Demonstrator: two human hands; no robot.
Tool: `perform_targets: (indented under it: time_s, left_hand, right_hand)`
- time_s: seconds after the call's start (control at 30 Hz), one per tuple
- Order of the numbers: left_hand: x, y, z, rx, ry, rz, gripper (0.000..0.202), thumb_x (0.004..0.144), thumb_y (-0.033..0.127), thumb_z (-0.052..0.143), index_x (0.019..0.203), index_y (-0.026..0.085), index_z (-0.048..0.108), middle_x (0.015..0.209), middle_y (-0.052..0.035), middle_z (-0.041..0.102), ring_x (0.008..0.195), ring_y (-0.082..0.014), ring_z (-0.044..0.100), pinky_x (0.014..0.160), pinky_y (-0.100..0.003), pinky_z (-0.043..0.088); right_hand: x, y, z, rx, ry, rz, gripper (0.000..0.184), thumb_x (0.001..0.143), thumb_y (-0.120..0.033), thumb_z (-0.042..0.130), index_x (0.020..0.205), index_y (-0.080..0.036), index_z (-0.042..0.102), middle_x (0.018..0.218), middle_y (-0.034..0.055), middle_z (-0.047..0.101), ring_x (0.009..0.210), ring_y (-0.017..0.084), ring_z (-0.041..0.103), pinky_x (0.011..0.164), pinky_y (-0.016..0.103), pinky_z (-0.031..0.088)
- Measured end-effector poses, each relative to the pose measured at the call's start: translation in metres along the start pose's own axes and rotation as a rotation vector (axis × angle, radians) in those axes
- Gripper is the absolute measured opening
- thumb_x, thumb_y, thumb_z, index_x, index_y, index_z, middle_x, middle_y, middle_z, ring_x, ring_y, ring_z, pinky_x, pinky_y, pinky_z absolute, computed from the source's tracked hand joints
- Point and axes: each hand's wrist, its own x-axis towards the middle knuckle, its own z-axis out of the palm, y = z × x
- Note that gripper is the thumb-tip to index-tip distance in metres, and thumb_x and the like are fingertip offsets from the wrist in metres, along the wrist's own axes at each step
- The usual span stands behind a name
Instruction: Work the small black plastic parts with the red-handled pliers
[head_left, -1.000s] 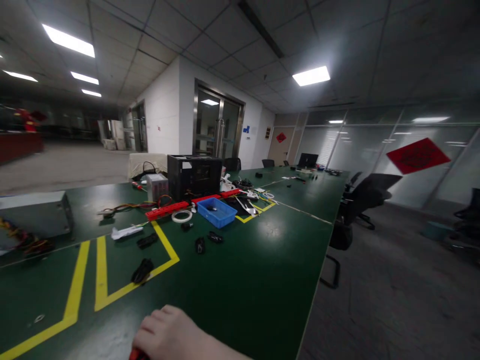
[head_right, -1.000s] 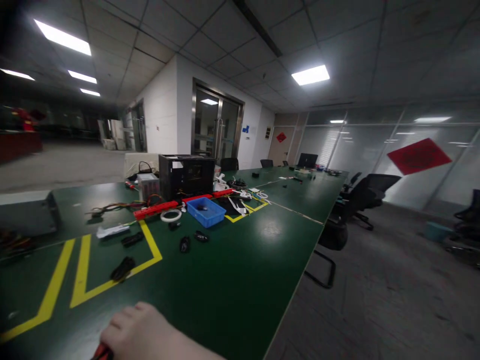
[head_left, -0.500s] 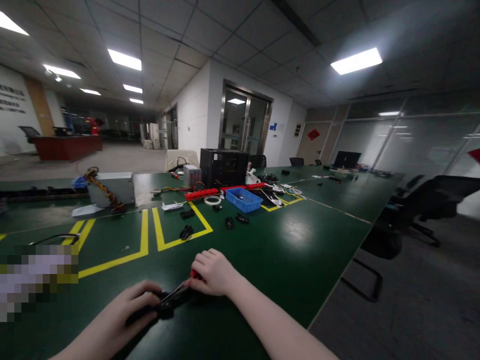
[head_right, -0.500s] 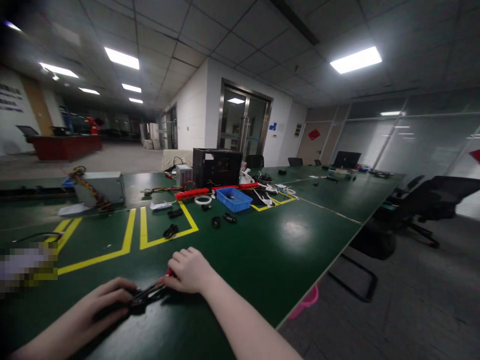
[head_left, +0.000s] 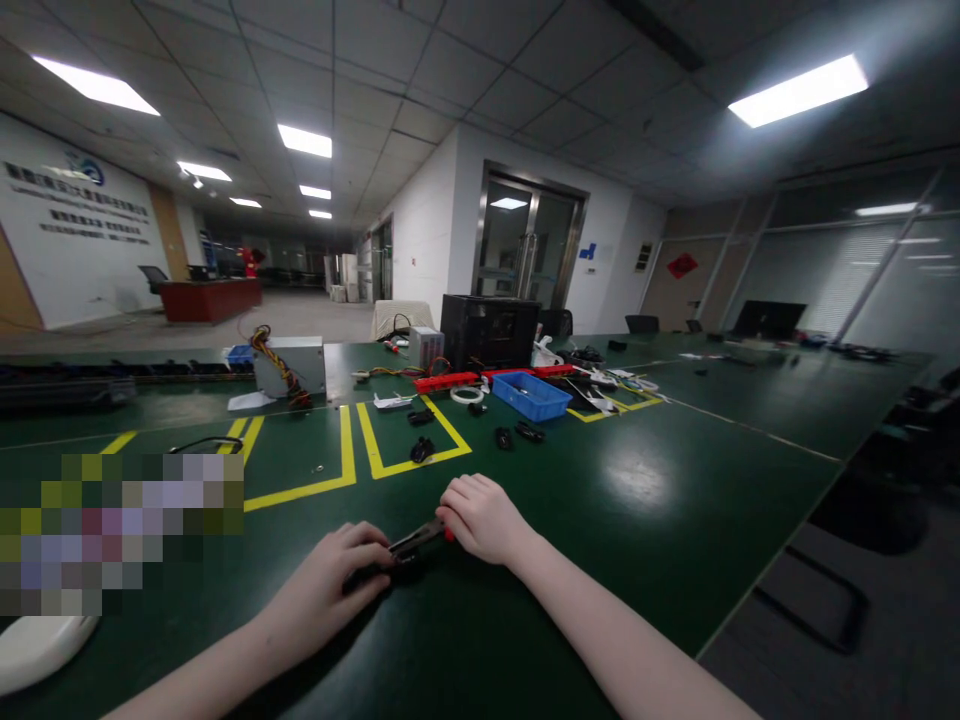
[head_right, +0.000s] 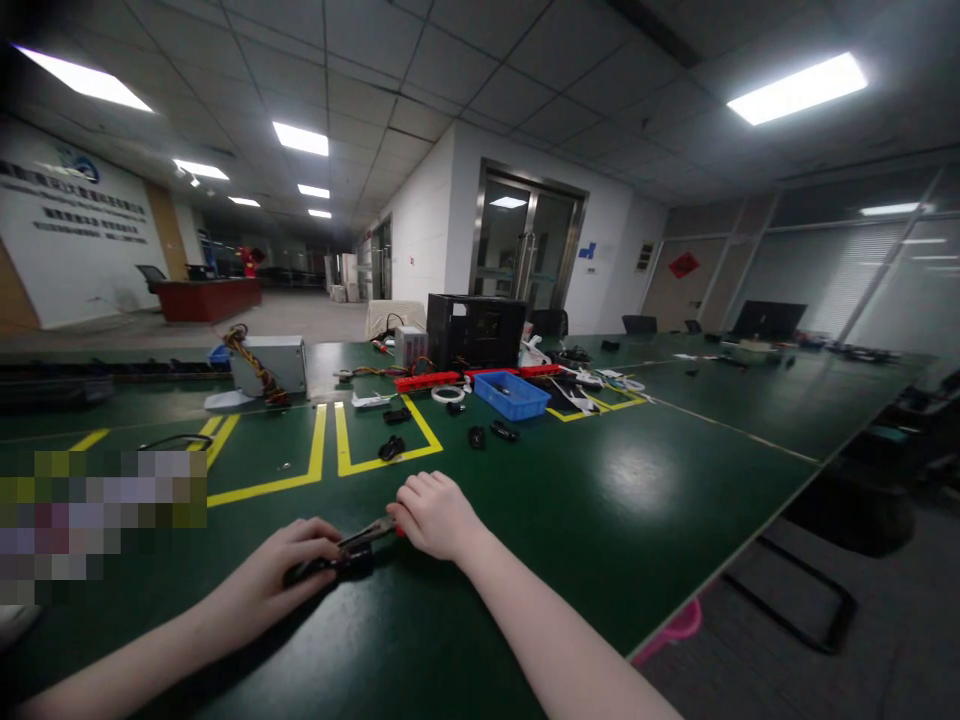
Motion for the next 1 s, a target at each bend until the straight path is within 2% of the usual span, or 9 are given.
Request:
perform_targets:
  time_s: [0.17, 0.47, 0.7, 1.0]
  left_hand:
    - [0.003, -0.007, 0.001, -0.017, -0.026, -0.002, 0.018, 0.091, 0.027, 0.056, 0.104, 0.029, 0.068, 0.116, -0.0035, 0.06, 0.105, -0.0225, 0.055, 0.093, -0.038, 0.043]
    - [0.003, -0.011, 0.001, -0.019, 0.002, 0.018, 0.021, 0.091, 0.028, 0.056, 0.107, 0.028, 0.069, 0.115, -0.0054, 0.061, 0.103, -0.0227, 0.057, 0.092, -0.038, 0.046]
    - [0.003, -0.008, 0.001, 0.015, 0.031, 0.031, 0.023, 0.092, 0.027, 0.054, 0.109, 0.028, 0.069, 0.114, -0.0059, 0.062, 0.101, -0.0228, 0.058, 0.09, -0.038, 0.047]
    - [0.003, -0.003, 0.0, 0.041, 0.026, 0.028, 0.02, 0.093, 0.025, 0.053, 0.106, 0.027, 0.067, 0.114, -0.0047, 0.061, 0.103, -0.0224, 0.057, 0.089, -0.037, 0.045]
  right_hand:
    - [0.0, 0.005, 0.0, 0.007, -0.02, -0.012, 0.029, 0.098, -0.031, 0.039, 0.082, -0.017, 0.058, 0.08, 0.0046, 0.059, 0.073, 0.015, 0.049, 0.067, 0.03, 0.031]
    - [0.001, 0.006, -0.001, 0.02, -0.015, -0.006, 0.03, 0.099, -0.028, 0.035, 0.083, -0.017, 0.059, 0.082, 0.0054, 0.06, 0.074, 0.015, 0.051, 0.069, 0.031, 0.032]
    - [0.001, 0.008, -0.001, 0.045, 0.022, 0.024, 0.033, 0.101, -0.026, 0.03, 0.086, -0.017, 0.058, 0.088, 0.0061, 0.06, 0.076, 0.015, 0.052, 0.07, 0.031, 0.034]
    - [0.001, 0.005, -0.001, -0.002, -0.013, -0.037, 0.033, 0.1, -0.025, 0.031, 0.088, -0.016, 0.059, 0.088, 0.007, 0.06, 0.077, 0.016, 0.05, 0.071, 0.031, 0.035]
